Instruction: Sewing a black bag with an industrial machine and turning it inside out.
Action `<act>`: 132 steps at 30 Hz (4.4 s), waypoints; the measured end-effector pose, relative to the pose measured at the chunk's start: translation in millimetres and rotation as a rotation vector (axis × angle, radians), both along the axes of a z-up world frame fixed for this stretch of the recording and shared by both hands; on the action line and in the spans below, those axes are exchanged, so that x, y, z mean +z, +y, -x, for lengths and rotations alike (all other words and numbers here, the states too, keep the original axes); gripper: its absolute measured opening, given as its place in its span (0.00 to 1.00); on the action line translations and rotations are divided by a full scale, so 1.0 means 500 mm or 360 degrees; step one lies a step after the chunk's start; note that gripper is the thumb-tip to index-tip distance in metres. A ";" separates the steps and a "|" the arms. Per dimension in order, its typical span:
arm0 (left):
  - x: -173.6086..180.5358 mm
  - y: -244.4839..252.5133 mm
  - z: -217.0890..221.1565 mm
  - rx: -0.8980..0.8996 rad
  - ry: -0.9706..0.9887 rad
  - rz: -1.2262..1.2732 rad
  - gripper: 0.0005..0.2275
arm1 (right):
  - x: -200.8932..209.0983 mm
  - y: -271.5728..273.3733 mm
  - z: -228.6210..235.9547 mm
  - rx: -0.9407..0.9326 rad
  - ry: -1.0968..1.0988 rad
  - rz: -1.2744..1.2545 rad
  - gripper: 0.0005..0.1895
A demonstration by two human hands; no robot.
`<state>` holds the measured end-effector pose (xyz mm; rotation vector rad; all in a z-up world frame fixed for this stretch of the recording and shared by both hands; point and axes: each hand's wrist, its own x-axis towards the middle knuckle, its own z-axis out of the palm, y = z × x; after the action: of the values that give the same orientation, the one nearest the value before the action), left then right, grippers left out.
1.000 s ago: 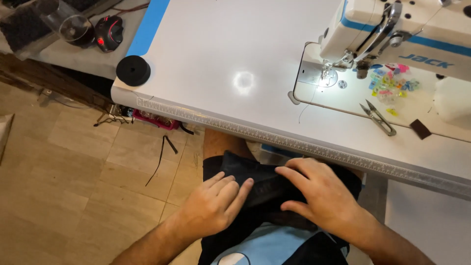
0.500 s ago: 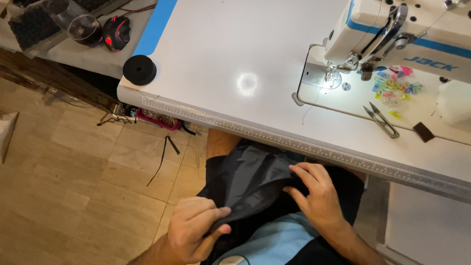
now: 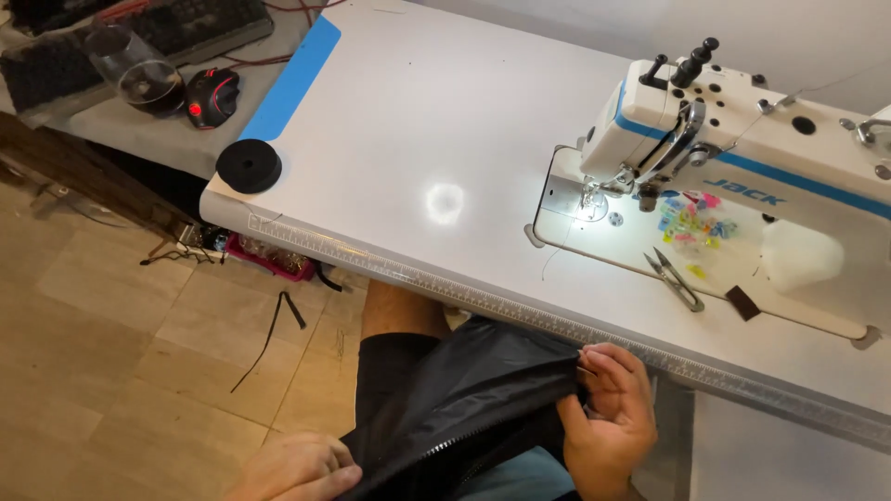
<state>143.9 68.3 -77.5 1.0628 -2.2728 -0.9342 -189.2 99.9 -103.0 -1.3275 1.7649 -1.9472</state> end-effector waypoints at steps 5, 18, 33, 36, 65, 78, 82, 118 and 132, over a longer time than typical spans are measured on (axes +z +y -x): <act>0.168 0.009 0.069 0.0234 0.0925 0.0423 0.16 | 0.030 0.040 -0.020 0.0088 -0.0373 0.0041 0.18; 0.147 -0.078 0.094 0.0118 -0.0944 0.0316 0.45 | 0.143 -0.076 -0.007 0.0031 0.0847 0.0395 0.15; 0.136 -0.090 0.296 0.0185 -0.0109 0.1949 0.09 | 0.072 -0.114 -0.050 0.0569 0.0872 0.0433 0.16; 0.143 -0.082 0.279 0.0188 -0.0243 0.1926 0.11 | 0.087 -0.118 -0.037 0.0645 0.0946 0.0428 0.09; 0.106 -0.107 0.263 0.0481 0.0408 0.1291 0.09 | 0.127 -0.145 0.001 0.0546 0.1018 0.0429 0.14; 0.082 -0.110 0.216 0.0555 0.0388 0.1127 0.19 | 0.117 -0.123 0.019 0.0526 0.0970 0.0464 0.04; 0.079 -0.103 0.217 0.0512 0.0322 0.1246 0.17 | 0.104 -0.119 0.016 0.0440 0.1031 0.0504 0.05; 0.074 -0.064 0.304 0.0020 0.0397 0.1942 0.06 | -0.381 -0.069 -0.026 0.1923 -0.2555 -0.0493 0.16; 0.092 -0.070 0.294 -0.0255 0.0548 0.1876 0.05 | -0.384 -0.099 -0.008 0.1989 -0.1944 -0.0671 0.14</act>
<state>-3.0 33.3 -31.4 0.1704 -2.0531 0.2418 -185.0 50.2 -295.0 -0.5021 0.4169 -1.0338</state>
